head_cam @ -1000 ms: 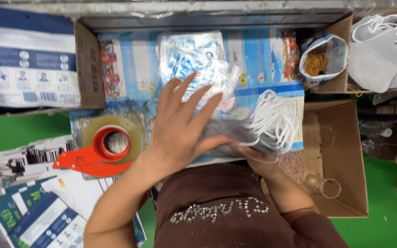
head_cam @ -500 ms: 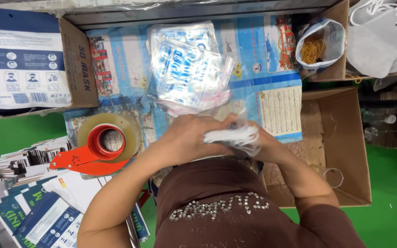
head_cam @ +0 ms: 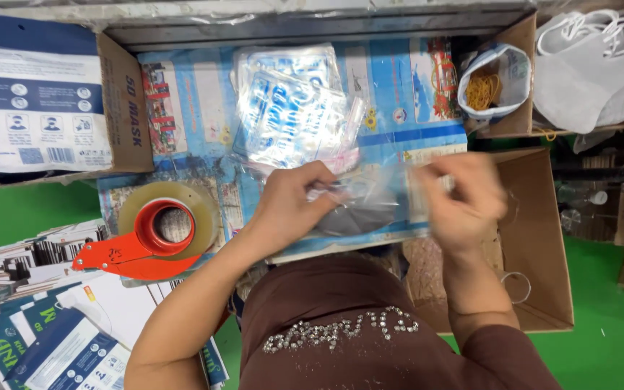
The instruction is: Packing masks into plastic bags at a workstation.
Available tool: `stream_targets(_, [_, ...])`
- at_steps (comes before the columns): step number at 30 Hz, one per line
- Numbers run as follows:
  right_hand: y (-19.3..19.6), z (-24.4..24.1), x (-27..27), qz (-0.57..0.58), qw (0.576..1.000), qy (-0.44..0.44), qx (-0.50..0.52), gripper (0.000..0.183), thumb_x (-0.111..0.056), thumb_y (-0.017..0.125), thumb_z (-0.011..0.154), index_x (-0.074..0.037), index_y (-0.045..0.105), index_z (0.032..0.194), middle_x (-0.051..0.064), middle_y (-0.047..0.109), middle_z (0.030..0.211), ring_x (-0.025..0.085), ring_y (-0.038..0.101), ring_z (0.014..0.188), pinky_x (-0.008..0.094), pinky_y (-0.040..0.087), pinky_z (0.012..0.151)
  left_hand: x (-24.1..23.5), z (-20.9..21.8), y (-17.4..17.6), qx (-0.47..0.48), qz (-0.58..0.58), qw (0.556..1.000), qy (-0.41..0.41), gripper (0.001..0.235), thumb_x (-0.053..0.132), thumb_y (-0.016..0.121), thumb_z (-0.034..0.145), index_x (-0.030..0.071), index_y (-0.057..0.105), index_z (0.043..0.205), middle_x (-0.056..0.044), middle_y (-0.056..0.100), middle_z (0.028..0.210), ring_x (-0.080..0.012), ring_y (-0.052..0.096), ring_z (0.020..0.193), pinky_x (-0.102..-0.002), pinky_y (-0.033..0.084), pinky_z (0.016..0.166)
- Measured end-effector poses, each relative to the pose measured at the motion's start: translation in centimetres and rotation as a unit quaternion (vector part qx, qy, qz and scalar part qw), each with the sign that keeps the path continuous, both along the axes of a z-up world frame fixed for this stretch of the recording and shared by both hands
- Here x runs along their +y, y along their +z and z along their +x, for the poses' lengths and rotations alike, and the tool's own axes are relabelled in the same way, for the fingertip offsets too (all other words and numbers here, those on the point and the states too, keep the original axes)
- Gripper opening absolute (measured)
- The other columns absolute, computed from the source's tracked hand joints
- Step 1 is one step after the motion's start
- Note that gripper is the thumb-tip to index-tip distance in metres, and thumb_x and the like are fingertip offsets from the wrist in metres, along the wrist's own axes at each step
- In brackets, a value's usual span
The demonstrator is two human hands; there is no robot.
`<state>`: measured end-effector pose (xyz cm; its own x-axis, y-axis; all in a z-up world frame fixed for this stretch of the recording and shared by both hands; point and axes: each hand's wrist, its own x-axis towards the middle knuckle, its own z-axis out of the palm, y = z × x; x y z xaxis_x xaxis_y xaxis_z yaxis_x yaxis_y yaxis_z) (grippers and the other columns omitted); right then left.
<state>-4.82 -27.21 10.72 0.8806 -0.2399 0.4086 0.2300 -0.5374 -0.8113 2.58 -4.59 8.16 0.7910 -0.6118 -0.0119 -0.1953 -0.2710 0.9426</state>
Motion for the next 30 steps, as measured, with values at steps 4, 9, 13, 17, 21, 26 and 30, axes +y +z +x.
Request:
stream_targets(4, [1.7, -1.0, -0.3, -0.198, 0.972, 0.045, -0.119, 0.031, 0.003, 0.083, 0.085, -0.003, 0.068, 0.111, 0.012, 0.066, 0.105, 0.029, 0.066, 0.103, 0.036, 0.054, 0.090, 0.5, 0.0, -2.6, 0.134, -0.081, 0.986, 0.051, 0.029, 0.026, 0.080, 0.093, 0.001, 0.065, 0.091, -0.006, 0.071, 0.083, -0.0082, 0.062, 0.083, -0.029, 0.052, 0.076])
stream_targets(9, [2.1, 1.6, 1.8, -0.228, 0.965, 0.081, -0.100, 0.032, 0.001, 0.084, 0.082, -0.003, 0.071, 0.111, 0.008, 0.065, 0.099, 0.028, 0.062, 0.092, 0.040, 0.047, 0.084, -0.3, -1.2, -0.9, 0.199, -0.139, 0.970, 0.016, 0.030, 0.022, 0.076, 0.098, -0.001, 0.061, 0.110, -0.007, 0.069, 0.100, -0.0102, 0.058, 0.096, -0.028, 0.050, 0.085])
stream_targets(13, [3.0, 3.2, 2.5, -0.291, 0.948, 0.086, -0.096, 0.032, -0.004, 0.082, 0.086, 0.000, 0.071, 0.115, 0.010, 0.067, 0.104, 0.028, 0.061, 0.094, 0.042, 0.044, 0.082, -0.7, -2.0, 0.4, 0.227, -0.266, 0.937, -0.022, 0.063, 0.016, 0.063, 0.103, 0.002, 0.034, 0.156, -0.011, 0.052, 0.153, -0.0153, 0.056, 0.134, -0.031, 0.050, 0.108])
stream_targets(17, [2.7, 3.8, 2.2, -0.344, 0.929, 0.097, -0.098, 0.033, -0.004, 0.080, 0.085, 0.000, 0.070, 0.116, 0.010, 0.066, 0.104, 0.028, 0.062, 0.096, 0.042, 0.045, 0.082, -0.7, -2.6, 0.7, 0.142, -0.217, 0.965, -0.045, 0.065, 0.011, 0.060, 0.105, 0.003, 0.029, 0.162, -0.018, 0.045, 0.163, -0.0243, 0.053, 0.143, -0.035, 0.044, 0.116])
stream_targets(21, [2.6, 4.4, 1.2, -0.370, 0.911, 0.134, -0.122, 0.036, -0.006, 0.078, 0.080, 0.002, 0.069, 0.114, 0.010, 0.065, 0.100, 0.028, 0.063, 0.093, 0.042, 0.046, 0.079, -1.0, -2.5, 0.8, 0.061, -0.115, 0.991, -0.024, 0.066, 0.008, 0.059, 0.100, 0.004, 0.031, 0.160, -0.022, 0.059, 0.147, -0.0279, 0.062, 0.134, -0.035, 0.048, 0.108])
stream_targets(26, [1.7, 3.9, -0.6, -0.329, 0.925, 0.141, -0.127, 0.029, -0.008, 0.078, 0.083, 0.001, 0.067, 0.108, 0.010, 0.064, 0.097, 0.029, 0.064, 0.090, 0.043, 0.048, 0.079, -1.4, -2.2, 1.8, 0.067, -0.027, 0.997, -0.010, 0.068, 0.009, 0.061, 0.096, 0.006, 0.034, 0.158, -0.024, 0.070, 0.128, -0.0279, 0.072, 0.118, -0.036, 0.053, 0.097])
stream_targets(30, [4.4, -0.4, -5.2, -0.037, 0.993, -0.060, -0.098, 0.006, -0.003, 0.069, 0.096, 0.002, 0.068, 0.099, 0.012, 0.068, 0.096, 0.025, 0.065, 0.088, 0.035, 0.052, 0.081, -1.7, -1.7, 0.6, 0.173, -0.032, 0.984, 0.014, 0.065, 0.010, 0.064, 0.094, 0.003, 0.039, 0.154, -0.018, 0.070, 0.130, -0.0218, 0.070, 0.110, -0.034, 0.054, 0.090])
